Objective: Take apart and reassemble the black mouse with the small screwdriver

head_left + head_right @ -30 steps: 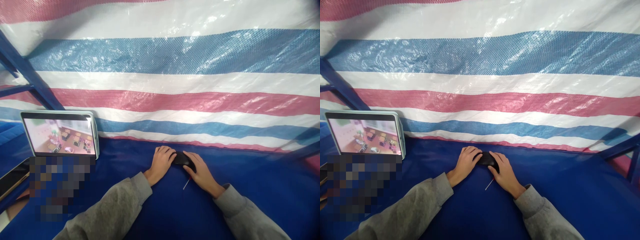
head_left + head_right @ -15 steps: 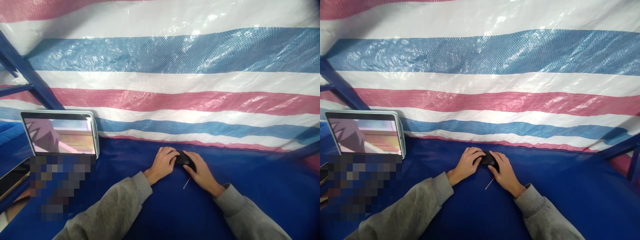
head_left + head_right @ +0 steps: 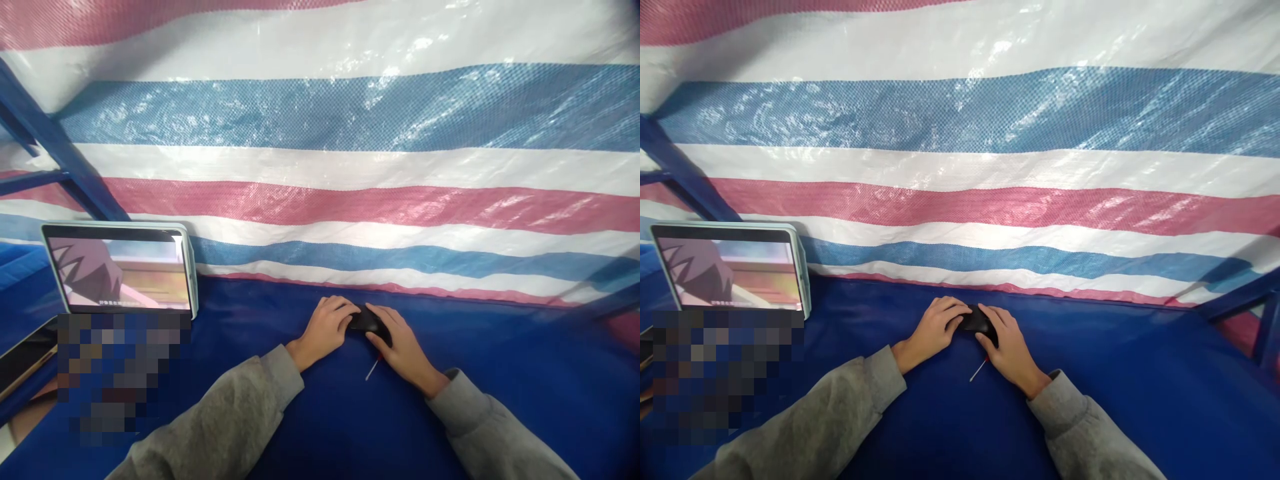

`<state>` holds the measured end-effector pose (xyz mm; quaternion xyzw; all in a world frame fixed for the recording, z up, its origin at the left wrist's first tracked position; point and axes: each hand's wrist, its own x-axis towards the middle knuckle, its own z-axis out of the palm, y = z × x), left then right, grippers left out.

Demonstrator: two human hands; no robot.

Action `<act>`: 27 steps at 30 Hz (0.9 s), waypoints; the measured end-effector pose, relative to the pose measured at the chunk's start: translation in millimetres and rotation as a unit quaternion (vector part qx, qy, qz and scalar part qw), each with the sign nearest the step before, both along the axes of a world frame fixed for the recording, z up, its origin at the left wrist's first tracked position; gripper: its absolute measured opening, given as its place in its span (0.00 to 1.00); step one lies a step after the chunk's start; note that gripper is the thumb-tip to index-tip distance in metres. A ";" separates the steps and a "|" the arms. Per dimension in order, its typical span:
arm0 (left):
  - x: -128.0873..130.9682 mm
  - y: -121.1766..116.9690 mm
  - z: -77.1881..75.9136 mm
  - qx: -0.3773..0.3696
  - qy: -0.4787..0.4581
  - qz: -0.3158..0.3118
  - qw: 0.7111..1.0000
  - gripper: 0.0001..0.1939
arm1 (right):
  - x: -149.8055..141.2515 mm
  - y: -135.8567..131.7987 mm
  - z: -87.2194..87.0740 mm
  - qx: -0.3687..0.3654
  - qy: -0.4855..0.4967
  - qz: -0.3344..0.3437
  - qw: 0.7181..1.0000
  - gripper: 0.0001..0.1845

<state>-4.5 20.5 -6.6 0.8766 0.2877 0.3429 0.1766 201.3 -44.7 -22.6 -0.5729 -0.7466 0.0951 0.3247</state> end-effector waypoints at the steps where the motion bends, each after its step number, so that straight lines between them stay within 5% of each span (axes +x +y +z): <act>1: 0.0 -0.2 0.4 -0.002 0.003 -0.001 1.000 0.15 | -0.1 0.0 0.2 0.002 -0.002 0.000 1.000 0.27; 6: -0.3 -2.5 3.4 -0.009 0.025 -0.011 1.000 0.13 | 0.3 -0.2 0.6 0.020 -0.029 -0.009 0.999 0.27; 11: -1.2 -2.4 3.4 -0.030 0.068 -0.051 0.996 0.25 | 1.1 0.4 -0.4 0.021 -0.042 -0.009 0.999 0.27; 27: -0.7 -0.4 10.3 -0.107 -0.018 0.040 0.993 0.15 | 0.9 -2.3 5.1 0.043 0.042 -0.110 0.992 0.21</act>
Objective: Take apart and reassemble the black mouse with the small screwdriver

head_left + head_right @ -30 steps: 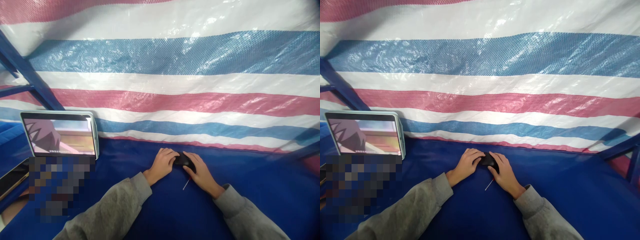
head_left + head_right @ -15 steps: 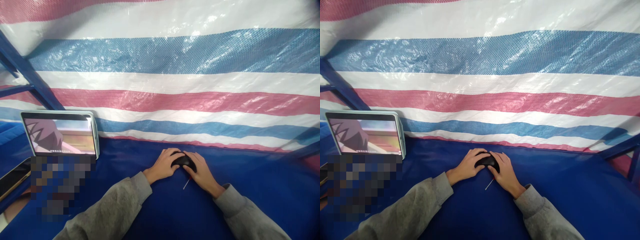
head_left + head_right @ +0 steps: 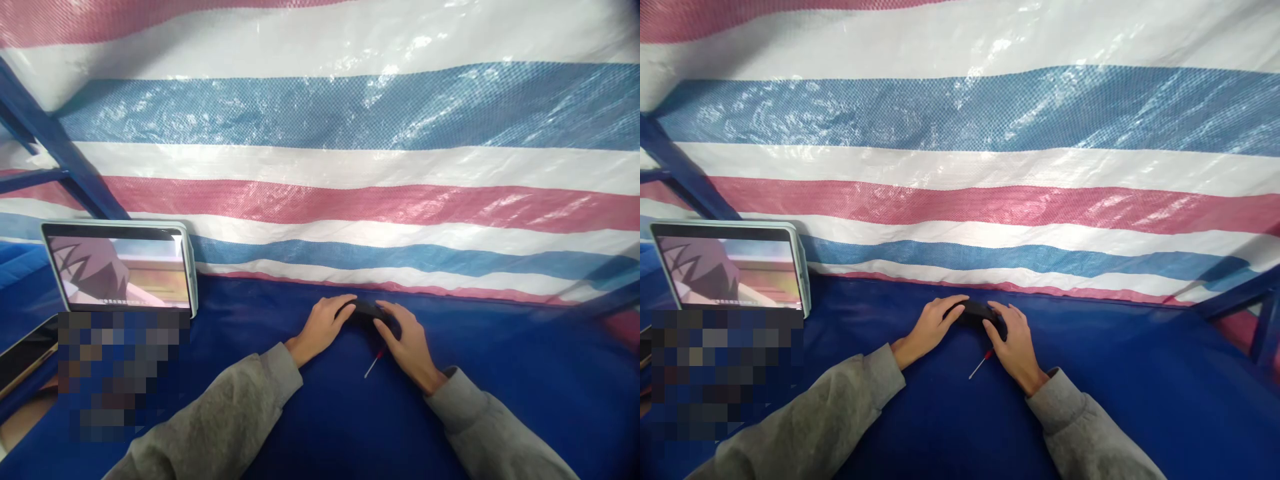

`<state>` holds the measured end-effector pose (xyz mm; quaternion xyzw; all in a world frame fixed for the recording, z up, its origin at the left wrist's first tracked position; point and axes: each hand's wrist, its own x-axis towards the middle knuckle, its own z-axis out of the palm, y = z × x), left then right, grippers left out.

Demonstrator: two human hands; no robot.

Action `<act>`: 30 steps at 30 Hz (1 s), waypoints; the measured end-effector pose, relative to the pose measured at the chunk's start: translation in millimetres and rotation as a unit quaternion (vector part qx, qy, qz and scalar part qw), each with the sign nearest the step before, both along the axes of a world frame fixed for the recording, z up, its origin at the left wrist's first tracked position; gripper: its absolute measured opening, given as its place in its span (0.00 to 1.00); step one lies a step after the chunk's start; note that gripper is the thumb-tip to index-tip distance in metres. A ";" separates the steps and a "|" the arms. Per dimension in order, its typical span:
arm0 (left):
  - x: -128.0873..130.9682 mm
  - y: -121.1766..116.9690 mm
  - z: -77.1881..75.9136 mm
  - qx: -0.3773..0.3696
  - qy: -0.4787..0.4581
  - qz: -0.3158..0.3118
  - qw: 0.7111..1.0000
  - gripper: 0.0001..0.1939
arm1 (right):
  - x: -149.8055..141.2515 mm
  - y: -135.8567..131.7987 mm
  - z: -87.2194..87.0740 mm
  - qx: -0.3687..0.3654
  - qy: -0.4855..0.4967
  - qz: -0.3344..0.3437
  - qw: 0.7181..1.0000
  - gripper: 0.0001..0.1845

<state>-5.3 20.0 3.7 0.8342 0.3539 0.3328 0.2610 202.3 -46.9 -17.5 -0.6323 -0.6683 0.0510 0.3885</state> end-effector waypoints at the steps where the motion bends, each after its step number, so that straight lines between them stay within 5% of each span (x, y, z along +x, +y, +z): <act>1: -0.3 -0.8 0.4 0.011 0.008 -0.001 1.000 0.16 | -0.9 -0.1 1.0 -0.003 0.004 -0.005 1.000 0.21; 6: 0.0 -4.8 -2.6 0.124 0.084 -0.057 0.987 0.20 | -3.3 0.0 6.7 -0.006 -0.005 -0.010 1.000 0.20; 10: 1.8 -4.1 -7.2 0.153 0.114 -0.067 0.979 0.21 | 1.8 1.1 12.6 0.006 -0.054 -0.081 0.995 0.19; 17: 4.0 -0.6 -15.5 0.188 0.099 -0.063 0.975 0.22 | -3.8 -0.8 20.2 -0.156 -0.256 -0.129 0.945 0.16; 22: 4.7 -0.1 -19.0 0.195 0.089 -0.059 0.975 0.21 | -2.6 1.9 25.3 -0.198 -0.210 -0.109 0.951 0.13; 25: 4.6 0.1 -18.2 0.189 0.080 -0.057 0.977 0.21 | 12.9 14.5 55.4 -0.140 -0.150 -0.088 0.975 0.12; 30: 3.7 0.1 -16.6 0.180 0.062 -0.067 0.979 0.20 | 25.1 32.7 143.8 0.004 -0.065 -0.111 0.992 0.16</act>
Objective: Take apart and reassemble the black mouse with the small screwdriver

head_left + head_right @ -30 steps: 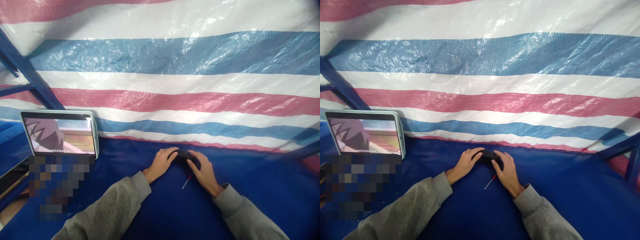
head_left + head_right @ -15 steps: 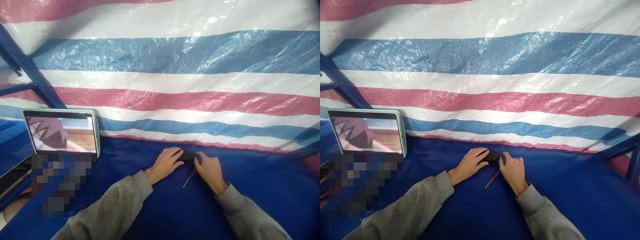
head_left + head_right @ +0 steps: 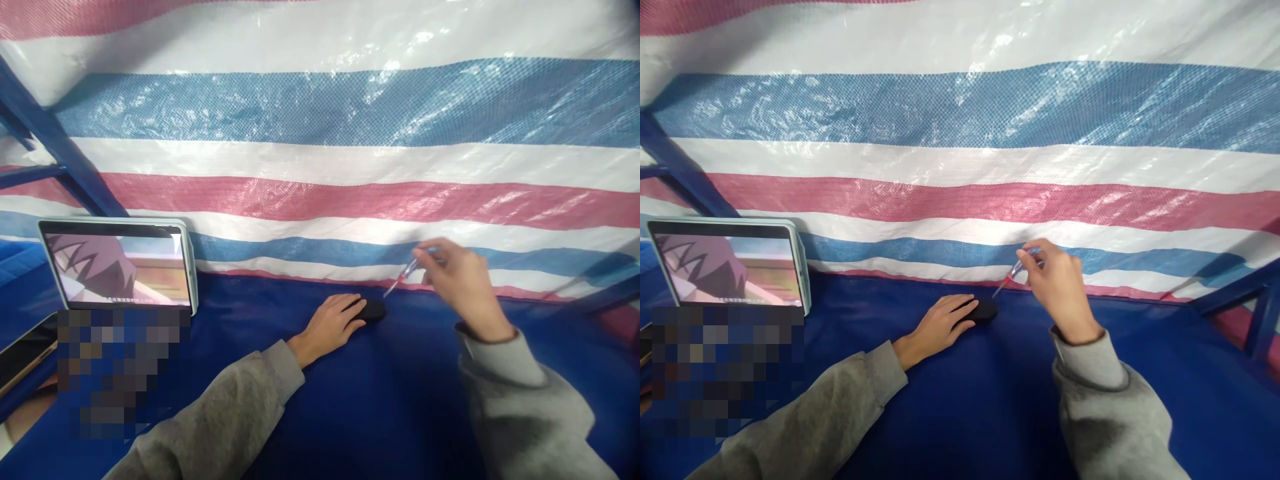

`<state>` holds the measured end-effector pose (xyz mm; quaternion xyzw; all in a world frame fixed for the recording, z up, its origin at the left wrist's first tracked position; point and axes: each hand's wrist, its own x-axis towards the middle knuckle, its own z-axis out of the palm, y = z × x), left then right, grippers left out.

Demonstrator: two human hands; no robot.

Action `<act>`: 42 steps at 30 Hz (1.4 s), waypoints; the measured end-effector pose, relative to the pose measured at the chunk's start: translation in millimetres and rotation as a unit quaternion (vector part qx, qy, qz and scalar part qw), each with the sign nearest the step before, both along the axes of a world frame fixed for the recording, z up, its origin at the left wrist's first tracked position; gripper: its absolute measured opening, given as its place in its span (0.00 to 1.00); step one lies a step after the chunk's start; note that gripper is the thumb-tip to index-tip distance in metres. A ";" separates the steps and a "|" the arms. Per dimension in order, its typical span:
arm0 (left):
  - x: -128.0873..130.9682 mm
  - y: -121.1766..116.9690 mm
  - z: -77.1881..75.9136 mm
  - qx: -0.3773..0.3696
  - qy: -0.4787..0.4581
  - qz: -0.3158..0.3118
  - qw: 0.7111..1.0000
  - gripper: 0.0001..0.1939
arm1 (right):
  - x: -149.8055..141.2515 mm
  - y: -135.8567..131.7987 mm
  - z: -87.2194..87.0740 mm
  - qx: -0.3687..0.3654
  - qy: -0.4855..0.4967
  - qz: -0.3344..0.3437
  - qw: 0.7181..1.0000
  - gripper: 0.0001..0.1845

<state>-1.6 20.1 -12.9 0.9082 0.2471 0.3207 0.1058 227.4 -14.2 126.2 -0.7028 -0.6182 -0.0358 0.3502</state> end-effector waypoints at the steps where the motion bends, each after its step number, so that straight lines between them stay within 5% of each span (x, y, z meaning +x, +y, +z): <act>1: -0.3 -0.1 0.3 -0.001 -0.002 -0.002 1.000 0.20 | -2.4 1.1 13.1 0.005 0.012 0.003 1.000 0.16; 4: -1.0 -0.8 1.5 -0.004 -0.006 0.001 1.000 0.20 | -13.5 0.9 28.5 -0.003 0.004 0.056 0.998 0.16; 10: -1.3 -1.4 2.2 -0.010 0.008 0.003 1.000 0.20 | -22.2 1.2 4.7 -0.043 -0.084 0.144 0.985 0.10; 23: -1.3 -3.4 1.9 0.006 0.018 0.002 1.000 0.20 | -11.9 6.2 -8.1 -0.060 -0.131 0.127 0.981 0.10; 33: -1.1 -0.9 -1.7 0.050 0.033 -0.004 0.998 0.20 | -24.7 1.2 2.3 -0.228 -0.231 0.012 0.946 0.20; 42: -2.5 -2.7 0.2 0.045 0.067 -0.022 0.996 0.23 | -23.0 4.9 -4.4 -0.221 -0.203 0.067 0.952 0.17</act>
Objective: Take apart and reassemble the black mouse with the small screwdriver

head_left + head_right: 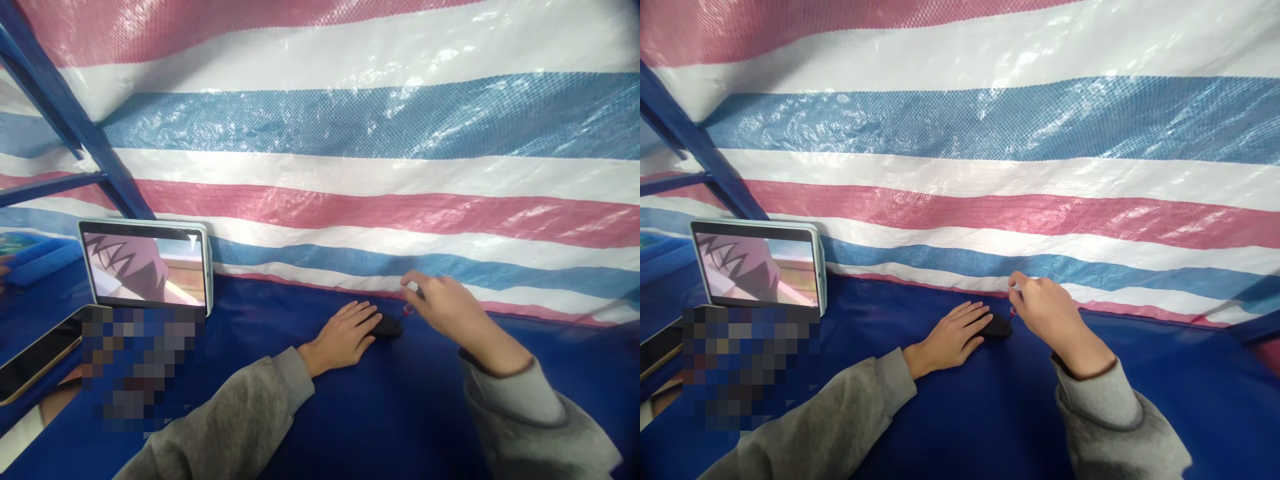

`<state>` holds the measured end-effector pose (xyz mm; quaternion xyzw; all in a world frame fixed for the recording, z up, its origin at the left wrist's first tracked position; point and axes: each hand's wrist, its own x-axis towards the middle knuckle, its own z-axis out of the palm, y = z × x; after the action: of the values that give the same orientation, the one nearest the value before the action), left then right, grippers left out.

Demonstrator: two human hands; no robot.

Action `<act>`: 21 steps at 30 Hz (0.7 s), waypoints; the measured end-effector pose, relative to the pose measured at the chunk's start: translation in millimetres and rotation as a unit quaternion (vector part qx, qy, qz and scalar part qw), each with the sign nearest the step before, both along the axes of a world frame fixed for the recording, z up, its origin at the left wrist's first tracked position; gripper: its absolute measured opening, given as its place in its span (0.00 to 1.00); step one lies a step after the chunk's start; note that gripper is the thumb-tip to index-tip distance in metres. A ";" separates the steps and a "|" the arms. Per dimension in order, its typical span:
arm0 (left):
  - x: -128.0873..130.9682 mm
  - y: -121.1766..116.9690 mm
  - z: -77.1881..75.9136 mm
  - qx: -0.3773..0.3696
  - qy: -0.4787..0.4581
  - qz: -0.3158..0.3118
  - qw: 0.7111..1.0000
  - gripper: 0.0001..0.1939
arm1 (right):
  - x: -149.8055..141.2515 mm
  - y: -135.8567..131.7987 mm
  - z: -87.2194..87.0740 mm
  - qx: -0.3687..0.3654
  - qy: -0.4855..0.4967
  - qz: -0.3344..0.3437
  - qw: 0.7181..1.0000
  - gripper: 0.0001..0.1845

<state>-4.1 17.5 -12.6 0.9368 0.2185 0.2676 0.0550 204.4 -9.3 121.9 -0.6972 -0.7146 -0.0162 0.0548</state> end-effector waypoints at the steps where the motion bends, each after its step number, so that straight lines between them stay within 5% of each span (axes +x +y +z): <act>1: -0.4 -0.2 0.4 -0.002 0.001 -0.002 1.000 0.23 | 0.0 -0.3 -0.4 0.002 -0.001 0.008 1.000 0.17; 14: 0.3 0.0 0.1 -0.016 -0.001 -0.006 1.000 0.22 | 6.7 -5.1 1.5 -0.022 0.005 0.040 0.999 0.27; 21: 0.3 -0.4 0.7 -0.019 0.000 -0.007 1.000 0.23 | 1.8 -0.3 2.0 -0.024 -0.010 0.069 0.997 0.18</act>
<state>-3.8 17.1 -12.0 0.9372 0.2168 0.2629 0.0750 206.2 -9.6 123.9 -0.6475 -0.7614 -0.0021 0.0314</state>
